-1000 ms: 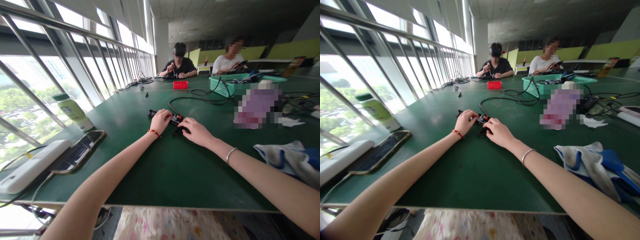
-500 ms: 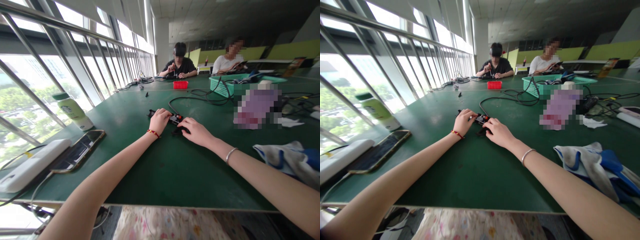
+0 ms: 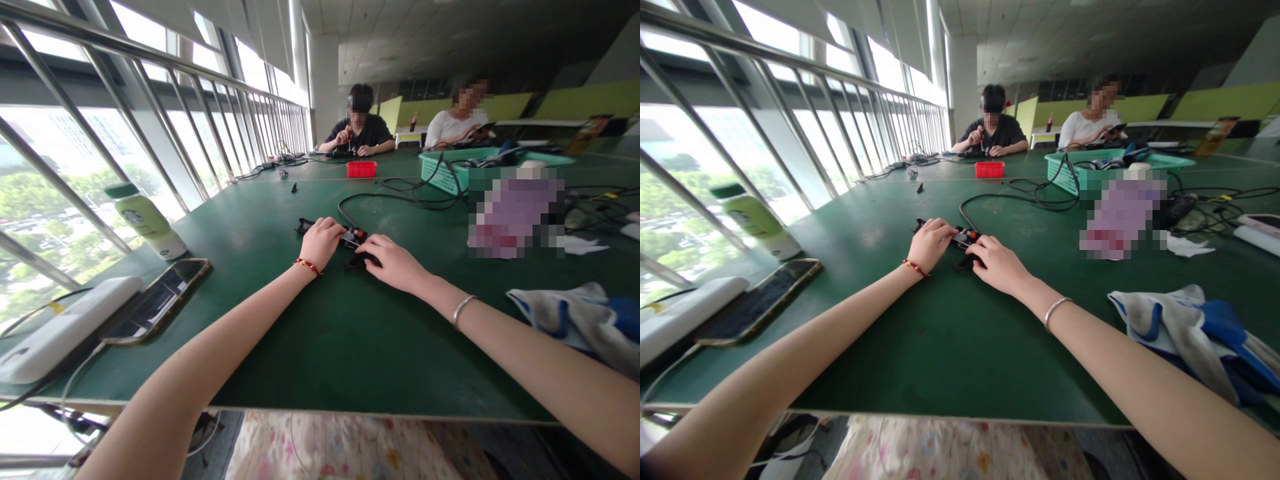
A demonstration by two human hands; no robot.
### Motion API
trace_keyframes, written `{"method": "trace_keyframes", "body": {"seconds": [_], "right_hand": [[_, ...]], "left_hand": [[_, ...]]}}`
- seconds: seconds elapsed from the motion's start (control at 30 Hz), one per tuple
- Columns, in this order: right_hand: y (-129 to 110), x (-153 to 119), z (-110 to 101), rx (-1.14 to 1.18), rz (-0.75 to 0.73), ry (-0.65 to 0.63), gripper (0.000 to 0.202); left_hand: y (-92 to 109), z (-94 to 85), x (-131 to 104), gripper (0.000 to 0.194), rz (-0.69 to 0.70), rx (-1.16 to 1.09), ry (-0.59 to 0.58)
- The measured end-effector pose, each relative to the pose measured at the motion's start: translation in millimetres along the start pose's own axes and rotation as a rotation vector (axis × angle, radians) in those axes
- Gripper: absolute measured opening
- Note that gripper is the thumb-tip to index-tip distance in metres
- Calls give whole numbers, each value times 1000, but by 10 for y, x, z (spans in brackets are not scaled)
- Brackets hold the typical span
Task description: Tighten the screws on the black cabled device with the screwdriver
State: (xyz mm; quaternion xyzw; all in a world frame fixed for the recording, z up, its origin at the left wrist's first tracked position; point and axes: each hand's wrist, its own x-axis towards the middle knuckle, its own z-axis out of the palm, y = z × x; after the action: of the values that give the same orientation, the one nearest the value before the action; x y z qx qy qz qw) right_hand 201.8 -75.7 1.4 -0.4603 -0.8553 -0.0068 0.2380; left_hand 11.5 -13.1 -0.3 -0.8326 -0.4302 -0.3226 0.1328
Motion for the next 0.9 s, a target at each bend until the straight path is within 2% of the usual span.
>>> {"method": "trace_keyframes", "body": {"seconds": [0.13,0.23,0.37,0.53,0.73,0.9], "right_hand": [[8,0,-8,-10,-2,-9,29],[29,3,-6,-5,-3,-4,39],[47,4,10,21,13,47,53],[17,7,0,64,39,133,51],[14,2,-56,51,172,283,45],[85,14,-1,51,210,263,37]], "left_hand": [[27,-24,-25,23,4,68,-32],[41,-41,-38,24,6,94,-33],[58,-69,-49,23,-43,51,39],[97,-111,-67,14,-3,-61,125],[96,-99,-65,8,24,-210,70],[148,-49,-16,6,8,-224,31]]}}
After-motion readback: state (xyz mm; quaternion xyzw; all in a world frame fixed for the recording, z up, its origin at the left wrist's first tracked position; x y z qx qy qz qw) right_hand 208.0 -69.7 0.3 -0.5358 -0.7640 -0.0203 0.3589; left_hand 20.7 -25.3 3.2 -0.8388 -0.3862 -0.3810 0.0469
